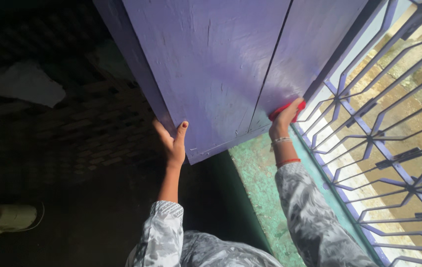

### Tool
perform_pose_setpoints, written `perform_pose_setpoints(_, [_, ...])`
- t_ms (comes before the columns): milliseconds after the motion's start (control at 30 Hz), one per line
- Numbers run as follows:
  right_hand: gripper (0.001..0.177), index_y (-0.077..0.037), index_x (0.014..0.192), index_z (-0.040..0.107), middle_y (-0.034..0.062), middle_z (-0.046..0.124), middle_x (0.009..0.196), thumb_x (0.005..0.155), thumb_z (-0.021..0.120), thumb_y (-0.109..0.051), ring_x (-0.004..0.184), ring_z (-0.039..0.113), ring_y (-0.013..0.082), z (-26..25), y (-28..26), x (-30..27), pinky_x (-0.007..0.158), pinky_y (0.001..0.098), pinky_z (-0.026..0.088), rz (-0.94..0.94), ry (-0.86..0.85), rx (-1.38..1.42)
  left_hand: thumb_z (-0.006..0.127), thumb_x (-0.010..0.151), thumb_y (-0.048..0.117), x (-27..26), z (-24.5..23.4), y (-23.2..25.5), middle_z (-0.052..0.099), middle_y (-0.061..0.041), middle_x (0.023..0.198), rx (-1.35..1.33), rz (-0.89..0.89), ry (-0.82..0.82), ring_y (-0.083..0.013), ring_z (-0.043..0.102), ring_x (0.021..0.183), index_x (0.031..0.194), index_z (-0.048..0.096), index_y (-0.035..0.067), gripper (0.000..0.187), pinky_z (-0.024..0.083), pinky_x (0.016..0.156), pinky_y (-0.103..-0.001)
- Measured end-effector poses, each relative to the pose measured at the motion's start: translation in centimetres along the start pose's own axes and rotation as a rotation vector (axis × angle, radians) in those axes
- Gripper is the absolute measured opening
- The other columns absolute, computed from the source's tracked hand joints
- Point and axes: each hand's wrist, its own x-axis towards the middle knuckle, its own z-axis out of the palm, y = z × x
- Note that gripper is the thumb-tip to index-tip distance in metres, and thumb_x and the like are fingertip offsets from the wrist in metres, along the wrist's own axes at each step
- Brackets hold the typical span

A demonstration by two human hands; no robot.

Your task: The person wipes a purple painted wooden surface with a red cloth. They move the cloth in circular and back-and-forth motions across the surface, covering different areas from top to bottom.

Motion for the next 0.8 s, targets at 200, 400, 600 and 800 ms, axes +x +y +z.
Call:
perform_pose_setpoints(200, [0.074,0.003,0.165,0.015,0.0194,0.007,0.174,0.117,0.034,-0.051,0.162,0.005,0.0296,3.7,-4.4,2.7,0.131,0.0403,0.004,-0.55,-0.084,-0.392,0.071,0.101,0.038,-0.4,-0.2,0.0,0.043,-0.021,0.149,-0.023,0.002,0.012,-0.031,0.046,0.138,0.151,0.027,-0.004,0.079,0.036,0.119,-0.043])
perform_pose_setpoints(400, [0.076,0.002,0.161,0.021,0.02,0.025,0.164,0.107,0.042,-0.047,0.151,0.027,0.0303,1.5,0.0,0.5,0.125,0.0396,0.019,-0.389,0.068,-0.42,0.07,0.101,0.039,-0.1,-0.4,-0.3,0.047,-0.021,0.147,0.064,0.008,-0.004,-0.0312,0.049,0.138,0.15,0.03,-0.003,0.077,0.037,0.12,-0.043])
perform_pose_setpoints(600, [0.081,0.005,0.159,0.029,0.0221,0.033,0.167,0.106,0.039,-0.056,0.154,0.032,0.0312,1.3,-2.6,1.1,0.127,0.0394,0.022,-0.289,-0.079,-0.16,0.07,0.103,0.038,-0.2,-0.2,0.2,0.04,-0.024,0.156,0.025,0.042,0.002,-0.0343,0.042,0.146,0.155,0.025,-0.005,0.081,0.032,0.125,-0.045])
perform_pose_setpoints(800, [0.085,0.005,0.166,0.011,0.0229,0.007,0.175,0.113,0.033,-0.058,0.165,0.004,0.0332,1.3,-2.1,2.1,0.135,0.0416,0.003,-0.624,-0.098,-0.576,0.07,0.103,0.037,-0.2,-0.3,0.2,0.041,-0.024,0.155,0.038,0.053,0.002,-0.034,0.042,0.146,0.156,0.024,-0.005,0.081,0.03,0.126,-0.045])
